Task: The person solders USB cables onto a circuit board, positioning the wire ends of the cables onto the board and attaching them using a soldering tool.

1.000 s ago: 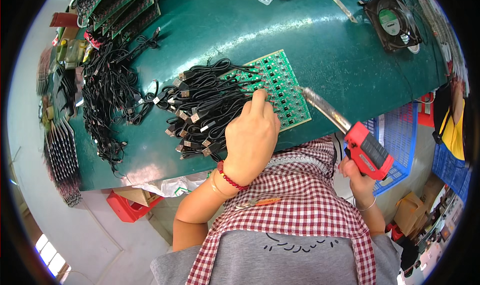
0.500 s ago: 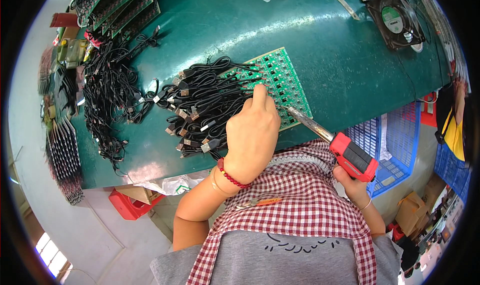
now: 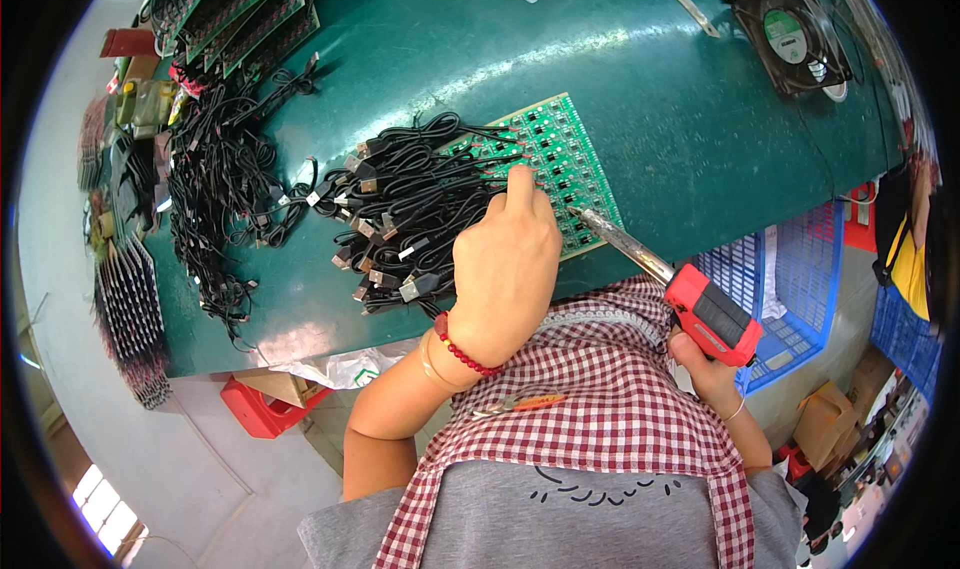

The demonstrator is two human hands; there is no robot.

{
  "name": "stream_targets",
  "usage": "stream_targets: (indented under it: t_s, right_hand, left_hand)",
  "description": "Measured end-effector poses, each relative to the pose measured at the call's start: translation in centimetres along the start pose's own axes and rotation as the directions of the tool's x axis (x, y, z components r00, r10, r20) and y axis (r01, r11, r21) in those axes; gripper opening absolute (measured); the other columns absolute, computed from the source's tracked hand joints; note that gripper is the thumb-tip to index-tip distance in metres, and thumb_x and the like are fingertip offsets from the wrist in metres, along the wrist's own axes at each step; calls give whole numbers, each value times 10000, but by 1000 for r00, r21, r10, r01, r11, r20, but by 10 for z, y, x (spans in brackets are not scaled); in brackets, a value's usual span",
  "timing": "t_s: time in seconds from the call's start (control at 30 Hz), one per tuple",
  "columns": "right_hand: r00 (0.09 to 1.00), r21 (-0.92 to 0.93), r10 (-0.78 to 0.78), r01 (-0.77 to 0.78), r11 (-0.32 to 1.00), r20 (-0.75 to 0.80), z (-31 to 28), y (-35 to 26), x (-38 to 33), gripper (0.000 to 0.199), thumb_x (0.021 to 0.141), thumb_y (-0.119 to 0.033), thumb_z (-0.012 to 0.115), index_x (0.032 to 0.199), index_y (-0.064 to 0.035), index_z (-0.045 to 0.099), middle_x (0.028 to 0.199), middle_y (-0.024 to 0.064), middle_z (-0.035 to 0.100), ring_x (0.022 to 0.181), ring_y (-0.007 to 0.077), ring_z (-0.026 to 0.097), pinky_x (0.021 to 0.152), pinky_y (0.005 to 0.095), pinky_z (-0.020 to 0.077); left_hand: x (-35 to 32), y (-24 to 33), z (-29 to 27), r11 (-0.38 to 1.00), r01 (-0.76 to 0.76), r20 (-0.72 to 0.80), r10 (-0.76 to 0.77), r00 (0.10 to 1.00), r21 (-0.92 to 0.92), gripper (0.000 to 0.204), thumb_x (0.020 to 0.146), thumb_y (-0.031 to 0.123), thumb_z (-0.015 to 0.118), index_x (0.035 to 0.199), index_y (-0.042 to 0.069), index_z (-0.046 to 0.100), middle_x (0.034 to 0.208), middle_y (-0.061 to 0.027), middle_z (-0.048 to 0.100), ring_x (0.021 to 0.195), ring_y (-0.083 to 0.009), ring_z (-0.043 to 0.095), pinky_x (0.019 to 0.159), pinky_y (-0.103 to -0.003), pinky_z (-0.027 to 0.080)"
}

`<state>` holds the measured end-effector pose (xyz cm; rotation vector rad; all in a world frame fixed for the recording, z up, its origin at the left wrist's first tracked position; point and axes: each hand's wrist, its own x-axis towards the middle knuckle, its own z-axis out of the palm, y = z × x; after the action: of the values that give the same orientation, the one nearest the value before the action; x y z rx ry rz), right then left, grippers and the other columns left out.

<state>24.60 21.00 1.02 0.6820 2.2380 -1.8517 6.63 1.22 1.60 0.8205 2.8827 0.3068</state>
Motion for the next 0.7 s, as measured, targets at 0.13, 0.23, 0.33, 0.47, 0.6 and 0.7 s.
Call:
stream_targets:
  t_s: [0.13, 0.23, 0.33, 0.47, 0.6, 0.7]
  right_hand:
    - [993, 7, -118, 118, 993, 20, 3, -5, 3, 92, 873, -78, 627, 844, 4, 598, 725, 34, 592, 632, 104, 538, 563, 253, 434]
    - [996, 22, -82, 83, 996, -21, 5, 1, -1, 98, 872, -76, 628, 823, 2, 596, 714, 36, 591, 617, 103, 534, 553, 251, 432]
    - [997, 39, -62, 64, 997, -56, 5, 2, -3, 107, 872, -78, 630, 810, 1, 595, 709, 40, 593, 610, 103, 533, 549, 251, 430]
    - [996, 36, -66, 68, 997, -54, 3, 5, -3, 116, 875, -84, 630, 804, 1, 595, 705, 43, 596, 605, 106, 536, 542, 253, 428]
    - [998, 71, -43, 46, 996, -46, -1, 11, -7, 115, 875, -88, 632, 811, 0, 597, 697, 41, 593, 605, 108, 538, 540, 255, 426]
    - [996, 102, 85, -87, 991, 29, -6, 14, -11, 293, 813, -93, 721, 1074, -1, 624, 1023, 68, 625, 914, 164, 594, 809, 302, 474]
  left_hand:
    - [0, 0, -1, 1000, 3, -1, -3, 1000, 21, 151, 773, 114, 647, 829, -2, 567, 962, -81, 511, 690, -220, 615, 527, -342, 483]
    - [0, 0, 0, 1000, -3, -3, 3, 1000, 30, 150, 775, 116, 645, 826, -2, 568, 960, -82, 510, 687, -220, 615, 524, -344, 482]
    - [1, 0, 0, 1000, -5, 2, 5, 1000, 24, 149, 777, 117, 644, 827, -2, 569, 960, -82, 511, 687, -220, 615, 522, -345, 481]
    - [1, 0, 0, 999, -4, -15, 3, 1000, -36, 154, 777, 122, 648, 833, 2, 570, 971, -74, 518, 694, -218, 616, 522, -344, 481]
    - [-3, 1, 1, 998, 7, -43, -9, 999, -56, 157, 775, 127, 652, 837, 9, 569, 987, -64, 524, 706, -213, 616, 524, -340, 481]
    - [-4, 1, 3, 999, 9, -36, -10, 999, -37, 163, 766, 127, 660, 838, 13, 567, 998, -55, 529, 722, -208, 617, 527, -335, 482]
